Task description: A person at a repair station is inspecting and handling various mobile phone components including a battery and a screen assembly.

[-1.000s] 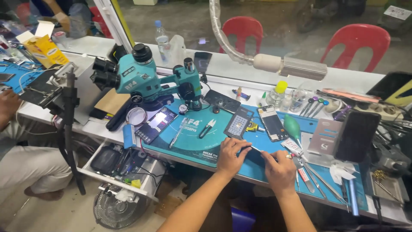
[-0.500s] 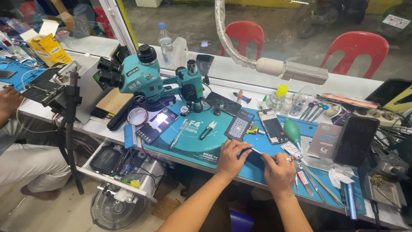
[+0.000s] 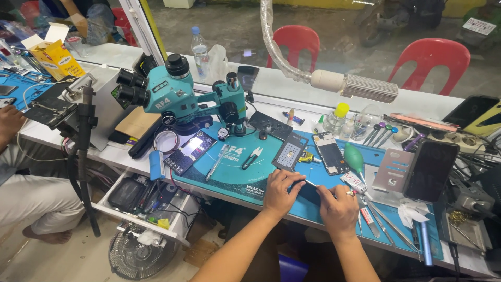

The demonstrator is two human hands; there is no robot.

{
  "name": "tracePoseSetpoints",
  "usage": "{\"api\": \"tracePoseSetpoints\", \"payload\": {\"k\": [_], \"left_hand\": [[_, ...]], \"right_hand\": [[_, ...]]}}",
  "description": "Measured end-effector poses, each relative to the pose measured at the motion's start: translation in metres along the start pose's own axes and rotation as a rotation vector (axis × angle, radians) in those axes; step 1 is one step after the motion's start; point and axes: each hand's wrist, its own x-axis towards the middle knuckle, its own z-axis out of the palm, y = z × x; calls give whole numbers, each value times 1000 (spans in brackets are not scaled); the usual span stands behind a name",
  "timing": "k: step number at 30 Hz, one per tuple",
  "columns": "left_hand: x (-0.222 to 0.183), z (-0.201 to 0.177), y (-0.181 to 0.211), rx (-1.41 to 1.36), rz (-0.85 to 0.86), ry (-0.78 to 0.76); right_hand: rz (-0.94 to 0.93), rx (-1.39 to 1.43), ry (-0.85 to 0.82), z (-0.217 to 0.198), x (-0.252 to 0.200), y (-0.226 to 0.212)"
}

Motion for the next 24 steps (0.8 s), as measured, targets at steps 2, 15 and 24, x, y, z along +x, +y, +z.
{"api": "tracePoseSetpoints", "payload": {"k": [2,15,24], "left_hand": [[0,0,0,1,7,7],[1,-1,2,2,-6,2],[1,-1,2,-7,-10,2]], "right_hand": [[0,-6,-2,0,0,0],[2,2,-4,1,0,1],[-4,10,-15,0,0,1]]}}
